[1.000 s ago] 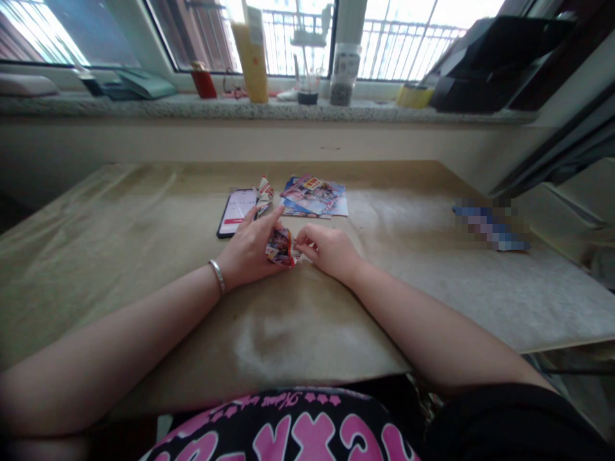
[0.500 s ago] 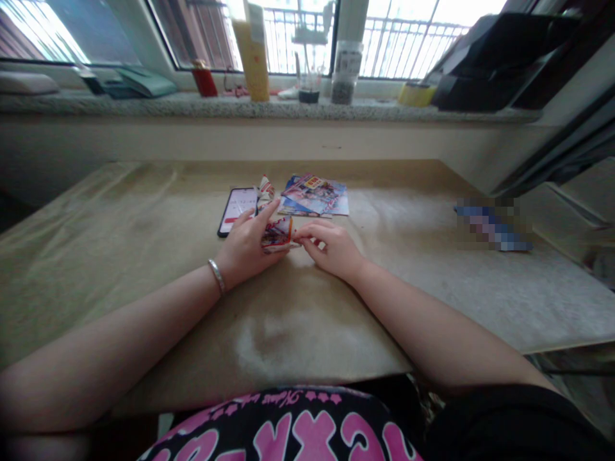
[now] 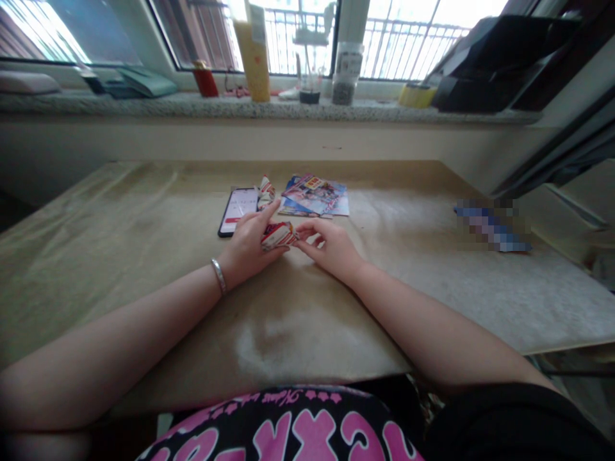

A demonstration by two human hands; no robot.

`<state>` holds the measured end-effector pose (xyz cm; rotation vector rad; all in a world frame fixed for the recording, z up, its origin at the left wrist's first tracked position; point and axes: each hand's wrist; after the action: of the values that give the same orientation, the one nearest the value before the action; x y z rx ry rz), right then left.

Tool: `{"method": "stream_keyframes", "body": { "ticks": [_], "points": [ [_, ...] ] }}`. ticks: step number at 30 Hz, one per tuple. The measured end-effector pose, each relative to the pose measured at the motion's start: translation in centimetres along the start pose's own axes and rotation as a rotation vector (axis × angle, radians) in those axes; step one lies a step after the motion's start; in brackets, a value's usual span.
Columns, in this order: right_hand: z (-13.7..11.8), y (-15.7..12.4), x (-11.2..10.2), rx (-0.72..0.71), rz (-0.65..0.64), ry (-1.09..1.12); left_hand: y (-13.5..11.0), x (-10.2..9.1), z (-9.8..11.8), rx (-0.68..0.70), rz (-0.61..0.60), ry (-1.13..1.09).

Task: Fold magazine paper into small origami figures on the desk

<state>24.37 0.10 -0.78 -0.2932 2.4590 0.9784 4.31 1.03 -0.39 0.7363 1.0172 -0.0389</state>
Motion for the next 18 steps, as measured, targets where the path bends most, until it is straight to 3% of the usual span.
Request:
{"method": "stream_keyframes", "body": {
  "ticks": [6, 15, 18],
  "points": [
    [-0.60, -0.08, 0.00, -0.098, -0.082, -0.084, -0.09, 0.21, -0.16, 0.050, 0.045, 0.000],
    [-0.19, -0.15, 0.24, -0.193, -0.008, -0.115, -0.15, -0.57, 0.42, 0.145, 0.056, -0.005],
    [-0.35, -0.09, 0.13, -0.184, 0.025, -0.142, -0.15, -0.78, 0.61, 0.176, 0.134, -0.041]
  ]
}}
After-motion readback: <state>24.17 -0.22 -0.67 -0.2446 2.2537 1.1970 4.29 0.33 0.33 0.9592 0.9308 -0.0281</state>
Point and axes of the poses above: each hand's wrist, its own y-axis towards the middle knuckle, its own x-axis out of the palm, z = x × y, and after that the axes turned 7 degrees about -x, right-handed
